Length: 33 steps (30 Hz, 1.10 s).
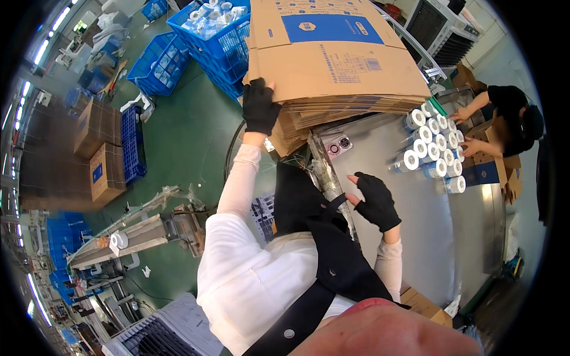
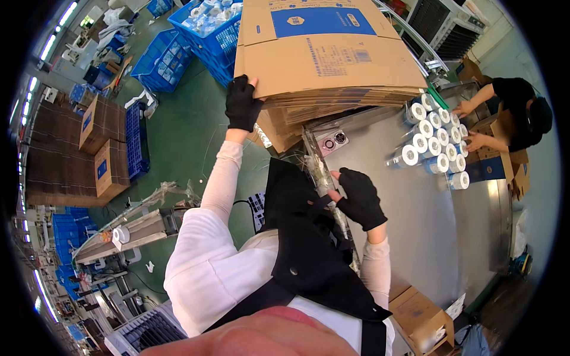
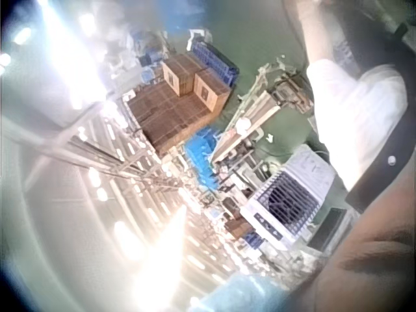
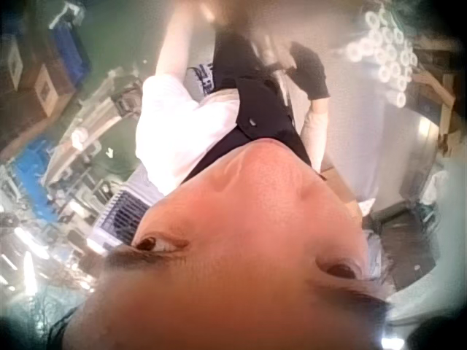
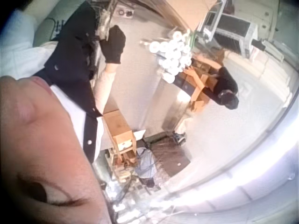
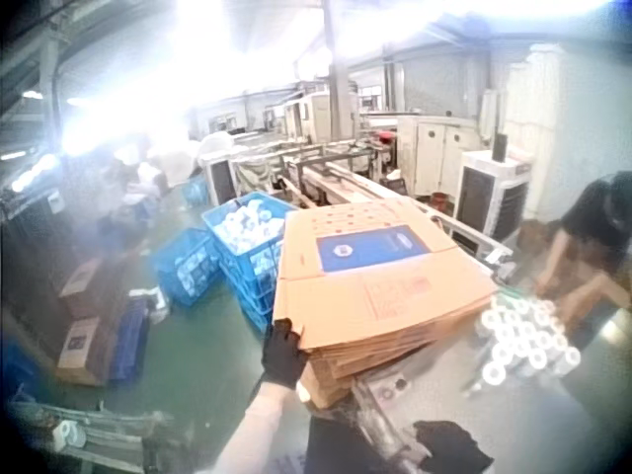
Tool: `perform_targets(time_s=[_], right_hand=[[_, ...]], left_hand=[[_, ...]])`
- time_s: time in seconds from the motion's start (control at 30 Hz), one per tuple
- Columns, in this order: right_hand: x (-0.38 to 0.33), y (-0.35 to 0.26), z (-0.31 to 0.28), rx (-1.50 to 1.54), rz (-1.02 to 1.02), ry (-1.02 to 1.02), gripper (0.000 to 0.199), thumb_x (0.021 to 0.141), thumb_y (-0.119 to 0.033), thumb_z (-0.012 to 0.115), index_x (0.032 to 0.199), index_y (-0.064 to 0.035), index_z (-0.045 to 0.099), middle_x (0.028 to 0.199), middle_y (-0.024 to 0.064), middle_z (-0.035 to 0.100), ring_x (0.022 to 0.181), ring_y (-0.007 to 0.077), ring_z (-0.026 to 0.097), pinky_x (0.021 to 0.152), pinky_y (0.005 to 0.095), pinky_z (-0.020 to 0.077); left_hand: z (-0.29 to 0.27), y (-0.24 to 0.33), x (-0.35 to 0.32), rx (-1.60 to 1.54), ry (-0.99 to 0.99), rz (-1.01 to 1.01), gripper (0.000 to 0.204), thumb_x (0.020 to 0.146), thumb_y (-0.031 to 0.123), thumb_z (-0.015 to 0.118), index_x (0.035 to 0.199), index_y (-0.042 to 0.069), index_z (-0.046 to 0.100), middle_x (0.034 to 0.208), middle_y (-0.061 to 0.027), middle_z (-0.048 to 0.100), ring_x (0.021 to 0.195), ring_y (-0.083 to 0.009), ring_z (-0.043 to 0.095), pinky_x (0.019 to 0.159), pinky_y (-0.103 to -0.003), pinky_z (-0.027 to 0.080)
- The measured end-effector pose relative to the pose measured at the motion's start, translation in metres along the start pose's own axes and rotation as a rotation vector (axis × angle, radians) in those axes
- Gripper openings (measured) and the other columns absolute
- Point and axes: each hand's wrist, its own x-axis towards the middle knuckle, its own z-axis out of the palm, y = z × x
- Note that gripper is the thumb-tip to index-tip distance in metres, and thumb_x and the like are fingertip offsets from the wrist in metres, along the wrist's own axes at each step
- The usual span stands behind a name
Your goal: The person opens cardboard boxes and packs white paper rolls into them before moving the boxes aside on a metal workstation.
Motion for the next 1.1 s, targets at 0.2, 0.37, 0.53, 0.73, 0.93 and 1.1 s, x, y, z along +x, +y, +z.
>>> perform_targets(time_s=[0.2, 0.37, 0.53, 0.73, 0.93, 1.1], right_hand=[[0.003, -0.009, -0.028, -0.074, 0.092, 0.110, 0.053, 0.074, -0.018, 0.071, 0.123, -0.0071, 0.053, 0.124, 0.0183, 0.052, 0.117, 0.0346, 0.047, 0.097, 0.0412, 0.0381], [0.004, -0.022, -0.039, -0.152, 0.201, 0.539, 0.062, 0.071, -0.014, 0.071, 0.129, -0.0060, 0.049, 0.134, 0.0198, 0.044, 0.125, 0.0357, 0.041, 0.102, 0.0417, 0.0329], [-0.069, 0.021, -0.066, 0.087, 0.055, 0.835, 0.032, 0.076, -0.015, 0.067, 0.102, 0.0035, 0.060, 0.109, 0.0179, 0.061, 0.103, 0.0306, 0.056, 0.095, 0.0424, 0.0408], [-0.271, 0.075, -0.102, 0.139, 0.404, 1.358, 0.018, 0.081, -0.009, 0.061, 0.095, 0.0027, 0.057, 0.106, 0.0177, 0.061, 0.098, 0.0306, 0.058, 0.089, 0.0408, 0.0460], [-0.523, 0.049, -0.100, 0.464, 0.720, 1.763, 0.022, 0.083, -0.013, 0.058, 0.098, 0.0031, 0.059, 0.100, 0.0151, 0.062, 0.088, 0.0277, 0.058, 0.079, 0.0354, 0.0471], [-0.619, -0.006, -0.050, 0.136, 1.090, 1.717, 0.022, 0.083, -0.015, 0.056, 0.093, 0.0037, 0.059, 0.096, 0.0143, 0.062, 0.083, 0.0260, 0.057, 0.073, 0.0346, 0.0463]], left_hand=[[-0.006, 0.051, -0.005, 0.037, -0.062, 0.218, 0.041, 0.059, 0.012, 0.070, 0.099, 0.010, 0.062, 0.106, -0.0087, 0.056, 0.110, -0.0254, 0.051, 0.102, -0.052, 0.028], [0.001, 0.160, -0.041, -0.667, -0.009, 0.469, 0.031, 0.064, 0.013, 0.067, 0.094, 0.009, 0.063, 0.105, -0.0084, 0.060, 0.101, -0.0275, 0.057, 0.089, -0.045, 0.044], [-0.084, 0.296, -0.089, -1.113, -0.045, 0.684, 0.029, 0.062, 0.016, 0.067, 0.089, 0.006, 0.063, 0.105, -0.0113, 0.060, 0.099, -0.0292, 0.058, 0.086, -0.044, 0.047], [-0.121, 0.333, -0.115, -1.274, -0.102, 0.681, 0.032, 0.071, 0.019, 0.067, 0.101, 0.009, 0.062, 0.110, -0.0150, 0.058, 0.103, -0.0342, 0.056, 0.093, -0.050, 0.043], [-0.070, 0.327, -0.104, -1.191, -0.169, 0.034, 0.062, 0.079, 0.026, 0.068, 0.130, 0.001, 0.042, 0.131, -0.0224, 0.041, 0.125, -0.0360, 0.039, 0.102, -0.041, 0.033], [0.011, 0.342, -0.097, -1.085, 0.071, -0.210, 0.065, 0.086, 0.030, 0.060, 0.135, -0.003, 0.033, 0.133, -0.0244, 0.039, 0.126, -0.0368, 0.037, 0.104, -0.041, 0.030]])
